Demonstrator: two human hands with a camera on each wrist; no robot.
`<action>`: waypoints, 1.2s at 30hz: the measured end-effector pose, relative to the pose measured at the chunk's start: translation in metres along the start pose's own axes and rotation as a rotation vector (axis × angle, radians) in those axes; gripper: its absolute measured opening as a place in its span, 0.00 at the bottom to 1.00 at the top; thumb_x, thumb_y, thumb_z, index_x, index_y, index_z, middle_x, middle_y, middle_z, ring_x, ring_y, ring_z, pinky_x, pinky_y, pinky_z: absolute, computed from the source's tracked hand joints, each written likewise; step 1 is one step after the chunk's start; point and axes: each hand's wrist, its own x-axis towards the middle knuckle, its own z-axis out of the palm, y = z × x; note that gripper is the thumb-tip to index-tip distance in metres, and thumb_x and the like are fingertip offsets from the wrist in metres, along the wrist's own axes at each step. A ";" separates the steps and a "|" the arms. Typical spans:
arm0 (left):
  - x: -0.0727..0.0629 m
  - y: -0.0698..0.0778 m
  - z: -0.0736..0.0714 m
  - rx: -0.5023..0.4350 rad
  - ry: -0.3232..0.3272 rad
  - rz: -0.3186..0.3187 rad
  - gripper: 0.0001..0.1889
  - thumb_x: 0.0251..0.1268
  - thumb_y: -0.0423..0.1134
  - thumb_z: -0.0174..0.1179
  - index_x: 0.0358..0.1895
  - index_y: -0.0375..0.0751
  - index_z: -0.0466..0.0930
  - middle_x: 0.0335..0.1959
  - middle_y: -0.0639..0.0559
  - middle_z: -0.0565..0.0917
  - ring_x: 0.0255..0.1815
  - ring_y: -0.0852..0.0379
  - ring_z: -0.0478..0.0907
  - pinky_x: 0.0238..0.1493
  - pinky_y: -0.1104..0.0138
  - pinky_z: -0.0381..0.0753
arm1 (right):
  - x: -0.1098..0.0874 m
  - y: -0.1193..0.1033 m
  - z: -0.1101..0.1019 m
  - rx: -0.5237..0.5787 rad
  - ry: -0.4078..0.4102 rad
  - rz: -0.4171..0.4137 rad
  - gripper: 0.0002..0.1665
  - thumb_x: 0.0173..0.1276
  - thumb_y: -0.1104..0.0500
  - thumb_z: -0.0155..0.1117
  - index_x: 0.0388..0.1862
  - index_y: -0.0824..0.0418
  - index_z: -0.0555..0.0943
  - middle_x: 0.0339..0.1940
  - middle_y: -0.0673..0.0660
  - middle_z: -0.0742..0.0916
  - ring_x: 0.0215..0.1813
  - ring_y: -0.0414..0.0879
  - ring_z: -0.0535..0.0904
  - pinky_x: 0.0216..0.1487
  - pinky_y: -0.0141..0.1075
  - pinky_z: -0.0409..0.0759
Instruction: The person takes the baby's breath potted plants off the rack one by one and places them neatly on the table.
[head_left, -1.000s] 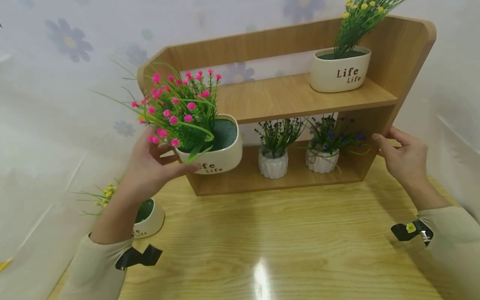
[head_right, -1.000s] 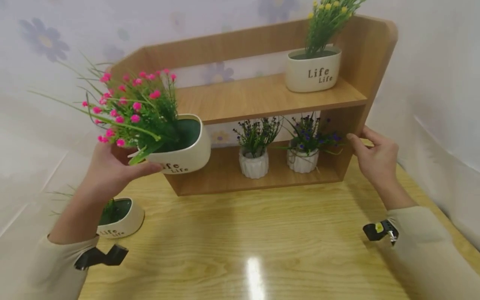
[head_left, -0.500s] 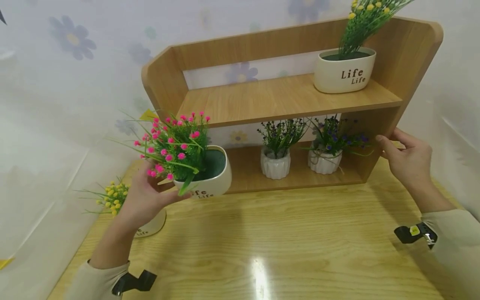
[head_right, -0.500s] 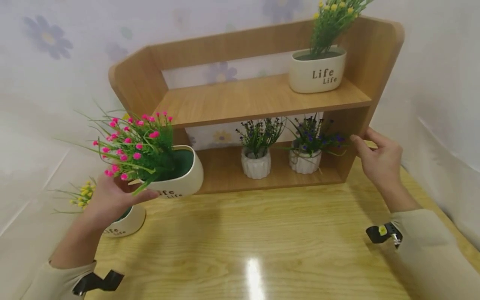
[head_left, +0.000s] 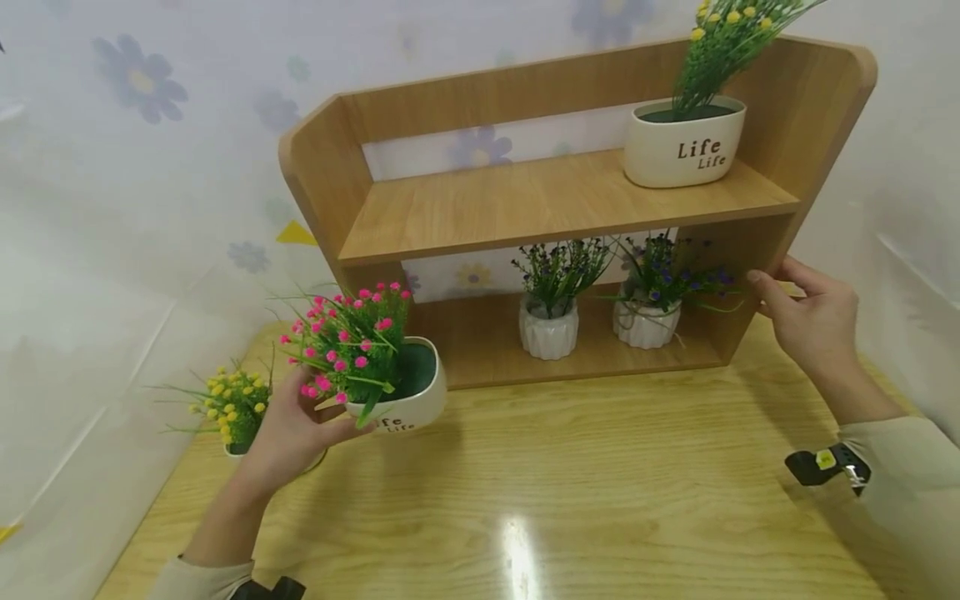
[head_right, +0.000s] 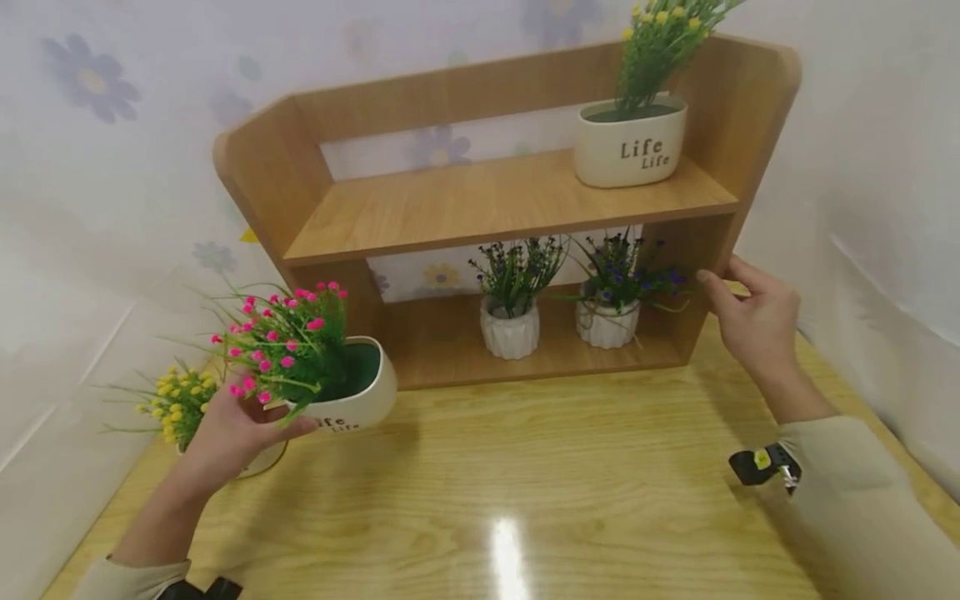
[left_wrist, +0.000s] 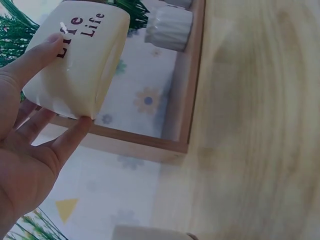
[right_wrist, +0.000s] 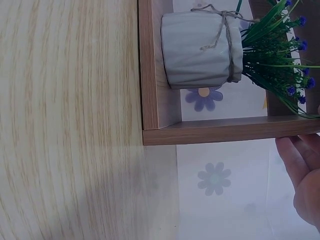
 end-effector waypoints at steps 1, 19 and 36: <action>-0.001 -0.003 0.000 0.016 0.005 -0.007 0.44 0.55 0.24 0.72 0.74 0.43 0.58 0.69 0.41 0.64 0.62 0.41 0.76 0.49 0.56 0.84 | 0.000 0.000 0.000 -0.001 0.001 -0.004 0.17 0.68 0.68 0.66 0.54 0.76 0.83 0.36 0.37 0.86 0.32 0.26 0.84 0.33 0.24 0.80; -0.013 -0.050 0.000 0.057 0.008 -0.170 0.53 0.52 0.30 0.77 0.78 0.39 0.51 0.75 0.41 0.58 0.69 0.36 0.67 0.60 0.61 0.77 | 0.003 -0.001 -0.002 -0.045 -0.024 -0.027 0.19 0.70 0.67 0.65 0.57 0.75 0.81 0.36 0.34 0.84 0.31 0.25 0.83 0.32 0.22 0.79; -0.018 -0.065 0.001 0.136 0.066 -0.285 0.57 0.50 0.35 0.79 0.79 0.45 0.47 0.70 0.30 0.68 0.63 0.35 0.75 0.58 0.54 0.80 | -0.003 -0.003 -0.002 -0.028 -0.013 -0.014 0.18 0.69 0.68 0.65 0.56 0.76 0.81 0.36 0.32 0.85 0.32 0.25 0.83 0.31 0.21 0.80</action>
